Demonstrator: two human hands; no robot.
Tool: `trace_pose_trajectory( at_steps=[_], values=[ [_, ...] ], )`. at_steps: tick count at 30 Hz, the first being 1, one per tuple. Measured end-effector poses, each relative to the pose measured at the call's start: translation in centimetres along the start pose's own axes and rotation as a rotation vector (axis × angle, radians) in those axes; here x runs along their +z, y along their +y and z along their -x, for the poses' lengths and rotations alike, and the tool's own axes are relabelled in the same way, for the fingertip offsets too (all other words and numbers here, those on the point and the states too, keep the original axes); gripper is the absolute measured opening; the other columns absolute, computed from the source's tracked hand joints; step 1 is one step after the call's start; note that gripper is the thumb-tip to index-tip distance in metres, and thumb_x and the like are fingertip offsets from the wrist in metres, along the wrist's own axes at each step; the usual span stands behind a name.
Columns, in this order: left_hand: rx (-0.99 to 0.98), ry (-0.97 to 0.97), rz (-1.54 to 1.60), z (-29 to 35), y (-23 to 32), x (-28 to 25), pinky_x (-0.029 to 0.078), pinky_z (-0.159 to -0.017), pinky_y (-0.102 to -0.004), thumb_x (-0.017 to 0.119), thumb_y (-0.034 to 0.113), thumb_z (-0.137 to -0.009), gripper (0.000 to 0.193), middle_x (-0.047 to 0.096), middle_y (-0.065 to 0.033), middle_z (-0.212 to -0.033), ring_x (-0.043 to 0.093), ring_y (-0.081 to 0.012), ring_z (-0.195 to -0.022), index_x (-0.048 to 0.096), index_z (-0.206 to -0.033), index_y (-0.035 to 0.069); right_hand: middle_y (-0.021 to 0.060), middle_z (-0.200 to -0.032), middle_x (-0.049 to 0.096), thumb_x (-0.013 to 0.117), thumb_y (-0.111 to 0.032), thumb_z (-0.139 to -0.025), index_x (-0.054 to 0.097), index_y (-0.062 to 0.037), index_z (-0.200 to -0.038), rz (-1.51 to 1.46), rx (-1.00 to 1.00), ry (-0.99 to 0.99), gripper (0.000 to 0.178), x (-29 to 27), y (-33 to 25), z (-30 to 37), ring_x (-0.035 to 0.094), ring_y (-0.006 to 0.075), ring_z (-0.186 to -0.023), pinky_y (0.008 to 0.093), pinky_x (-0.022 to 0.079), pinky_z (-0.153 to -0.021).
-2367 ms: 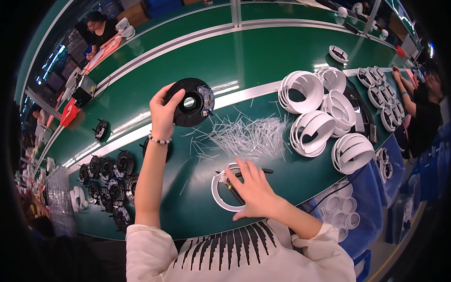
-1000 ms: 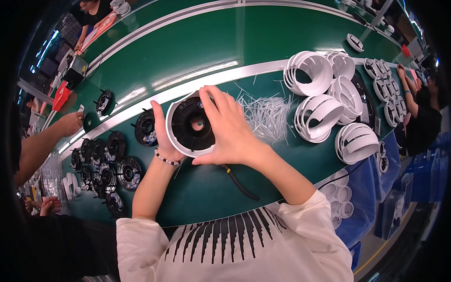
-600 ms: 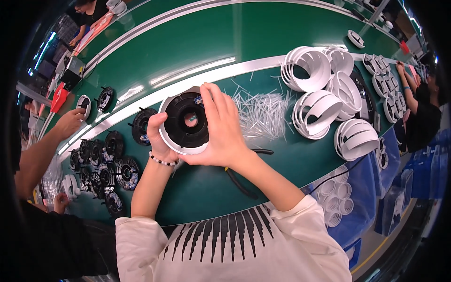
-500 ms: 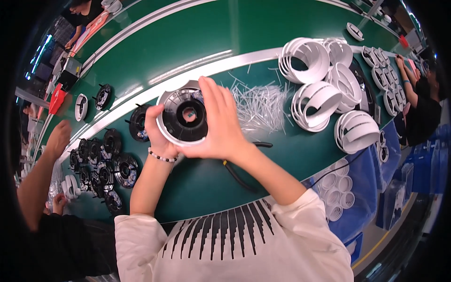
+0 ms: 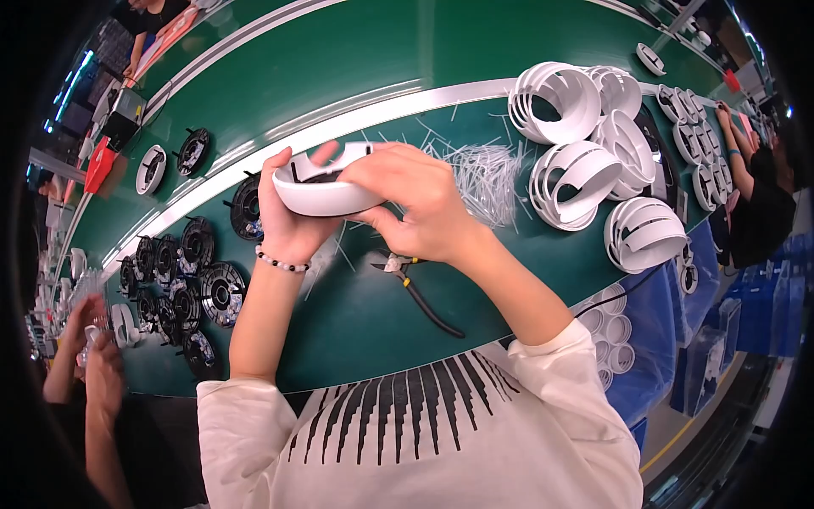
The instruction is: Assembling the internal and external components of circular LED light fixtures on a production line.
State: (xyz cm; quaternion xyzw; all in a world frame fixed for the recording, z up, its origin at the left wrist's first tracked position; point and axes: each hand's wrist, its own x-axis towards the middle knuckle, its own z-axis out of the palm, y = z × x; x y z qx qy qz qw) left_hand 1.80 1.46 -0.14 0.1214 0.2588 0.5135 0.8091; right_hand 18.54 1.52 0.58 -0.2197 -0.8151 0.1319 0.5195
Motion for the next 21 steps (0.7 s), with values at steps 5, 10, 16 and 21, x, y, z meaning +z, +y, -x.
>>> trace_pose_trajectory(
  at_steps=[5, 10, 16, 21],
  values=[
    [0.59, 0.12, -0.549, 0.1, 0.3, 0.3, 0.042, -0.077, -0.0266, 0.033, 0.019, -0.09, 0.032, 0.06, -0.0128, -0.087, 0.056, -0.0177, -0.084, 0.054, -0.1, -0.003, 0.0109, -0.082, 0.061, 0.072, -0.001, -0.058, 0.057, 0.002, -0.095, -0.326, 0.383, 0.065, 0.04, -0.6, -0.8, 0.5, 0.058, 0.0154, -0.075, 0.024, 0.045, -0.071],
    [0.987, -0.281, -1.14, 0.8, 1.4, -1.7, 0.042, -0.069, -0.0225, 0.056, 0.048, -0.078, 0.053, 0.058, -0.0077, -0.082, 0.053, -0.0104, -0.079, 0.051, -0.09, -0.003, 0.0096, -0.099, 0.057, 0.07, 0.003, -0.065, 0.051, 0.006, -0.11, -0.823, 0.533, 0.164, 0.049, -0.6, 0.1, 2.2, 0.055, 0.0141, -0.09, 0.028, 0.044, -0.081],
    [1.207, -0.353, -1.326, 1.0, 1.5, -0.4, 0.046, -0.074, -0.033, 0.073, 0.035, -0.065, 0.052, 0.06, -0.0133, -0.083, 0.06, -0.0228, -0.076, 0.055, -0.097, -0.001, 0.0094, -0.098, 0.058, 0.071, 0.003, -0.063, 0.054, 0.0054, -0.105, -0.789, 0.535, 0.101, 0.046, -0.8, 0.0, 2.8, 0.054, 0.0149, -0.089, 0.0281, 0.043, -0.081],
    [1.367, -0.362, -1.382, 1.4, 1.4, 0.1, 0.041, -0.082, -0.043, 0.074, 0.035, -0.064, 0.049, 0.06, -0.0087, -0.077, 0.06, -0.0217, -0.069, 0.054, -0.095, 0.003, 0.0108, -0.091, 0.059, 0.07, 0.004, -0.059, 0.056, 0.0048, -0.098, -0.663, 0.397, 0.066, 0.041, -0.8, -0.1, 2.3, 0.055, 0.0164, -0.084, 0.0263, 0.043, -0.075]
  ],
)
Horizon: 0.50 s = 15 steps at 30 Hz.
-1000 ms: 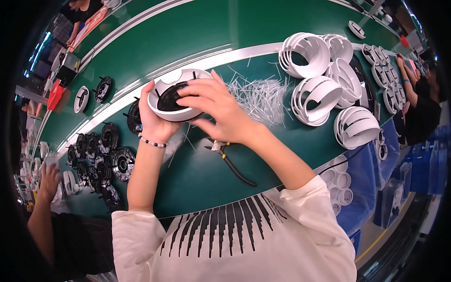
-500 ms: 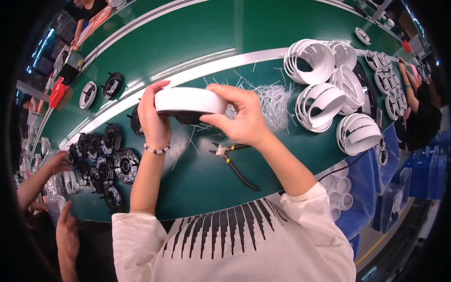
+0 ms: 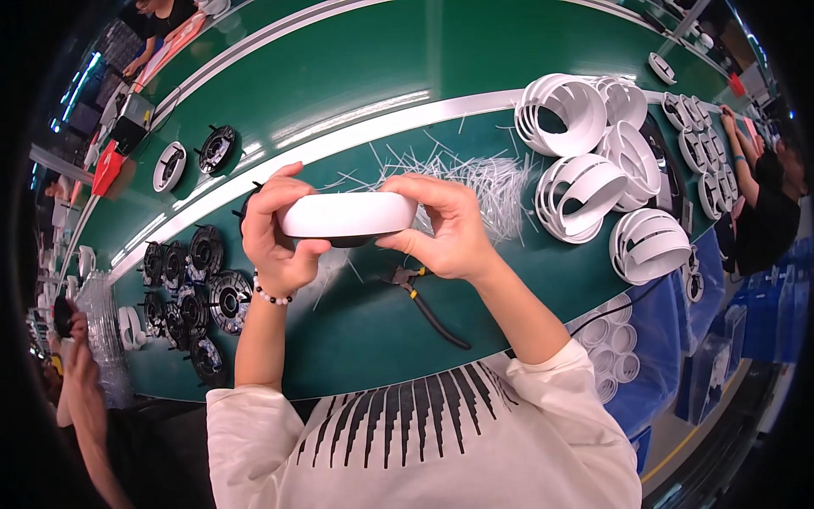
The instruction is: Assembling the internal and external components of circular LED light fixtures on a production line.
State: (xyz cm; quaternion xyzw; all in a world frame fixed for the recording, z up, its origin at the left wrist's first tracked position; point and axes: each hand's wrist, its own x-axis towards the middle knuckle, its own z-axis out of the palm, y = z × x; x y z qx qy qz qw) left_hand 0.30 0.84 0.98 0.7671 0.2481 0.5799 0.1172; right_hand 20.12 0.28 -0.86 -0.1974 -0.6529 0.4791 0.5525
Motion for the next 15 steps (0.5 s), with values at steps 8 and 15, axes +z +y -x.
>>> trace_pose_trajectory(
  at_steps=[8, 15],
  values=[
    [-0.067, 0.03, -0.224, -0.3, 0.9, 0.7, 0.041, -0.079, -0.0394, 0.07, 0.033, -0.069, 0.045, 0.059, -0.009, -0.077, 0.057, -0.0238, -0.07, 0.052, -0.096, 0.002, 0.0111, -0.094, 0.057, 0.071, -0.002, -0.063, 0.052, 0.0049, -0.104, 0.02, 0.007, 0.204, 0.046, 1.5, 0.5, 0.7, 0.055, 0.0168, -0.084, 0.0263, 0.044, -0.074],
    [-0.625, -0.003, 0.399, -0.5, 1.3, 0.7, 0.043, -0.073, -0.0231, 0.061, 0.017, -0.08, 0.034, 0.058, -0.0078, -0.091, 0.054, -0.0116, -0.081, 0.044, -0.103, -0.001, 0.0101, -0.098, 0.057, 0.067, -0.007, -0.072, 0.048, 0.0062, -0.11, -0.056, 0.201, 0.218, 0.044, 1.5, -1.1, -0.4, 0.054, 0.0142, -0.091, 0.0247, 0.043, -0.079]
  ],
)
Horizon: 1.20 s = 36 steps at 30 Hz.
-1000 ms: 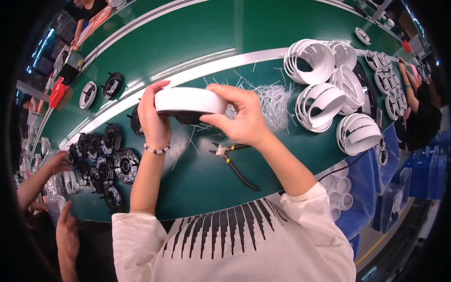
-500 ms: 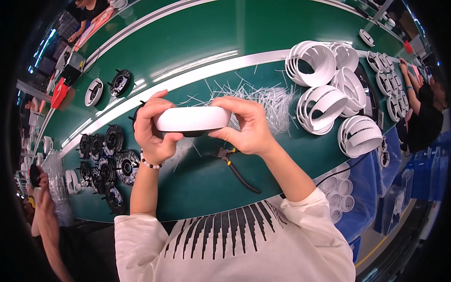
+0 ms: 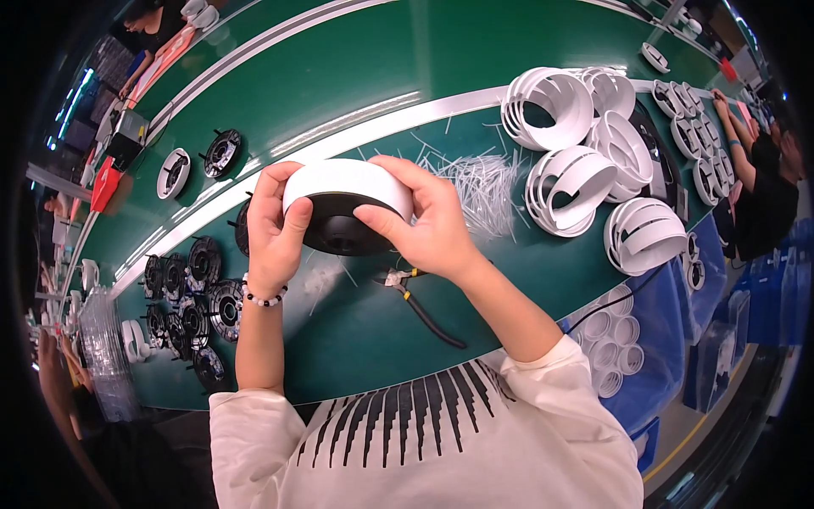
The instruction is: Assembling the internal and external components of circular LED light fixtures on a production line.
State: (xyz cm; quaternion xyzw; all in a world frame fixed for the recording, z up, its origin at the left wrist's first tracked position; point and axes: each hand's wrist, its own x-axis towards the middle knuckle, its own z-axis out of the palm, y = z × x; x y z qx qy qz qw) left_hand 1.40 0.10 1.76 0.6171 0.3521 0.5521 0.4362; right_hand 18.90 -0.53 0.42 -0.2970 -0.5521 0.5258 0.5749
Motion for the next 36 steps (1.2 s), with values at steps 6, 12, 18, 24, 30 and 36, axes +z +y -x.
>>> trace_pose_trajectory(
  at_steps=[6, 12, 18, 24, 30, 36],
  values=[
    [-0.462, -0.123, 0.111, -1.5, -1.2, -0.9, 0.044, -0.069, -0.0199, 0.054, 0.017, -0.085, 0.028, 0.059, -0.0076, -0.089, 0.054, -0.008, -0.079, 0.044, -0.103, -0.002, 0.0109, -0.109, 0.054, 0.055, -0.016, -0.084, 0.041, 0.0042, -0.119, -0.204, 0.273, -0.036, 0.042, -1.5, 1.9, -0.7, 0.054, 0.0135, -0.095, 0.0263, 0.044, -0.082],
    [-0.936, -0.195, 0.808, -4.8, -3.5, -2.2, 0.051, -0.078, -0.0318, 0.042, 0.033, -0.09, 0.039, 0.058, -0.012, -0.101, 0.059, -0.0183, -0.089, 0.048, -0.109, -0.001, 0.0121, -0.108, 0.052, 0.034, -0.036, -0.092, 0.045, -0.0019, -0.113, -0.673, 0.588, -0.052, 0.041, -2.4, 0.0, -1.0, 0.055, 0.0208, -0.098, 0.0349, 0.047, -0.084],
    [-1.012, -0.165, 0.911, -4.7, -5.1, -0.7, 0.05, -0.081, -0.0323, 0.041, 0.032, -0.09, 0.038, 0.056, -0.0145, -0.106, 0.058, -0.0209, -0.093, 0.047, -0.109, -0.001, 0.0174, -0.117, 0.046, 0.036, -0.03, -0.09, 0.034, 0.0083, -0.12, -0.914, 0.551, 0.084, 0.049, -3.0, -1.7, -0.8, 0.047, 0.0244, -0.109, 0.0372, 0.037, -0.095],
    [-0.577, 0.005, 0.238, -9.7, -6.1, -0.4, 0.047, -0.072, -0.0276, 0.05, 0.032, -0.087, 0.038, 0.059, -0.0094, -0.098, 0.059, -0.0176, -0.086, 0.051, -0.101, -0.003, 0.0223, -0.135, 0.025, 0.047, -0.018, -0.085, 0.019, 0.0049, -0.131, -0.265, 0.239, 0.121, 0.058, -5.0, -2.7, 3.9, 0.03, 0.032, -0.123, 0.041, 0.022, -0.103],
    [0.288, 0.017, -1.298, -17.2, -11.8, -2.6, 0.045, -0.062, -0.0405, 0.064, 0.021, -0.073, 0.033, 0.06, -0.0151, -0.074, 0.058, -0.0338, -0.069, 0.042, -0.092, 0.005, 0.0084, -0.078, 0.061, 0.066, 0.005, -0.058, 0.06, -0.0017, -0.081, 1.322, -0.584, 0.442, 0.025, -9.7, -5.7, 7.2, 0.057, 0.0237, -0.071, 0.0302, 0.046, -0.061],
    [0.231, -0.197, -1.463, -18.9, -18.1, -4.4, 0.023, -0.095, -0.0557, 0.067, 0.019, -0.069, 0.044, 0.056, -0.0116, -0.102, 0.053, -0.0265, -0.099, 0.045, -0.105, 0.006, 0.0093, -0.089, 0.052, 0.06, 0.005, -0.064, 0.047, -0.0082, -0.118, 1.341, -0.112, 0.646, 0.056, -14.0, -6.6, 5.3, 0.053, 0.0229, -0.069, 0.0295, 0.043, -0.061]
  ],
)
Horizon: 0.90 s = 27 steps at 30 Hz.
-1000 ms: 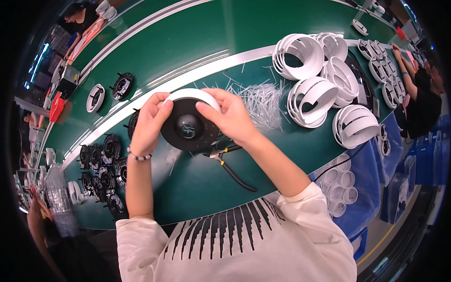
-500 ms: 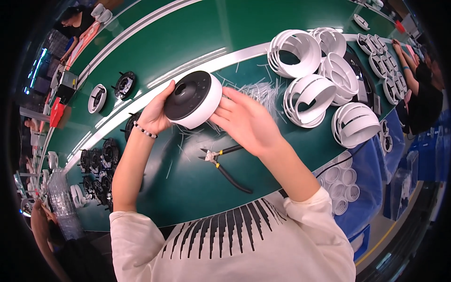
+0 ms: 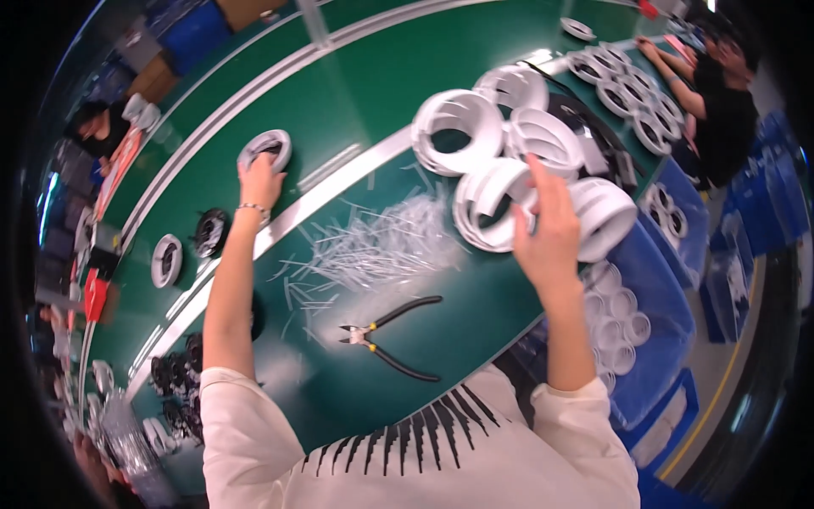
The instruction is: Assembling the internal and external components of circular LED light fixtures on a production line.
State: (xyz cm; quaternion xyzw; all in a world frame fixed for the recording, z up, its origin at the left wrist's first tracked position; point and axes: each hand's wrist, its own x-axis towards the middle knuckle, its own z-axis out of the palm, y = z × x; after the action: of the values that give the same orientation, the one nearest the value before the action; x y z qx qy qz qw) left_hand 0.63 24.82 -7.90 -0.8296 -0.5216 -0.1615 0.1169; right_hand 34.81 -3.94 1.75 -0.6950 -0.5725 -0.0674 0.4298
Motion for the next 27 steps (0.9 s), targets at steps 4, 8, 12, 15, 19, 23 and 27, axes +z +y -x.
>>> trace_pose_trajectory(
  at_steps=[4, 8, 12, 15, 19, 23, 27],
  values=[
    [0.014, 0.129, 0.029, -0.1, -0.3, -2.8, 0.019, -0.096, -0.0596, 0.057, 0.029, -0.074, 0.048, 0.047, -0.0122, -0.117, 0.033, -0.0287, -0.12, 0.043, -0.114, 0.005, 0.01, -0.096, 0.052, 0.055, 0.009, -0.063, 0.063, -0.0075, -0.096, 0.181, -0.229, 0.055, 0.037, 1.1, 3.9, -1.6, 0.049, 0.0228, -0.071, 0.0309, 0.042, -0.065],
    [-0.314, -0.046, -0.187, 2.0, -8.7, -4.0, 0.025, -0.094, -0.0582, 0.053, 0.017, -0.073, 0.047, 0.049, -0.0128, -0.116, 0.033, -0.0299, -0.121, 0.04, -0.116, 0.005, 0.0103, -0.103, 0.056, 0.055, 0.009, -0.06, 0.065, -0.0043, -0.081, 0.185, -0.341, 0.084, 0.027, 0.7, 4.2, -3.3, 0.053, 0.0265, -0.089, 0.0325, 0.042, -0.074],
    [-0.572, -0.519, -0.007, 3.5, -12.5, -4.2, 0.037, -0.091, -0.0465, 0.055, 0.019, -0.074, 0.047, 0.053, -0.0156, -0.111, 0.049, -0.0324, -0.107, 0.042, -0.117, 0.008, 0.0123, -0.087, 0.061, 0.053, 0.013, -0.059, 0.062, 0.0006, -0.084, 0.132, -0.391, 0.101, 0.029, -4.2, 0.2, -3.3, 0.058, 0.0262, -0.083, 0.0312, 0.044, -0.075],
    [-0.524, -0.356, 0.008, 4.2, -12.0, -4.5, 0.043, -0.085, -0.037, 0.062, 0.021, -0.072, 0.039, 0.058, -0.018, -0.103, 0.053, -0.0314, -0.1, 0.054, -0.107, 0.006, 0.0111, -0.074, 0.061, 0.057, 0.01, -0.059, 0.063, -0.0013, -0.081, 0.004, -0.344, -0.098, 0.026, -5.5, -3.9, -0.9, 0.058, 0.0222, -0.066, 0.0294, 0.045, -0.062],
    [-0.584, -0.051, 0.351, 6.3, -11.3, -5.8, 0.045, -0.079, -0.0363, 0.066, 0.016, -0.069, 0.033, 0.06, -0.0157, -0.097, 0.056, -0.0296, -0.093, 0.057, -0.098, 0.004, 0.0091, -0.063, 0.056, 0.066, -0.002, -0.063, 0.063, -0.0046, -0.083, -0.192, -0.395, -0.507, 0.02, 0.3, -6.9, 2.9, 0.055, 0.0251, -0.057, 0.0331, 0.043, -0.052],
    [-0.589, 0.043, 0.85, 9.0, -5.6, -9.4, 0.046, -0.072, -0.0295, 0.062, 0.01, -0.073, 0.026, 0.06, -0.0108, -0.091, 0.059, -0.0206, -0.082, 0.054, -0.096, 0.0, 0.0137, -0.074, 0.058, 0.066, 0.001, -0.062, 0.061, 0.0001, -0.085, -0.117, -0.285, -0.756, 0.024, 4.2, -5.3, 5.6, 0.056, 0.0294, -0.062, 0.0343, 0.045, -0.055],
    [-0.731, -0.025, 1.557, 12.8, 1.5, -15.6, 0.049, -0.067, -0.0238, 0.055, 0.007, -0.082, 0.025, 0.058, -0.0087, -0.094, 0.058, -0.0125, -0.08, 0.047, -0.104, -0.002, 0.0198, -0.12, 0.043, 0.072, -0.018, -0.06, 0.047, 0.0023, -0.113, -0.043, -0.355, -0.671, 0.062, 4.8, -5.2, 6.5, 0.049, 0.0378, -0.1, 0.0391, 0.043, -0.079]
  ],
)
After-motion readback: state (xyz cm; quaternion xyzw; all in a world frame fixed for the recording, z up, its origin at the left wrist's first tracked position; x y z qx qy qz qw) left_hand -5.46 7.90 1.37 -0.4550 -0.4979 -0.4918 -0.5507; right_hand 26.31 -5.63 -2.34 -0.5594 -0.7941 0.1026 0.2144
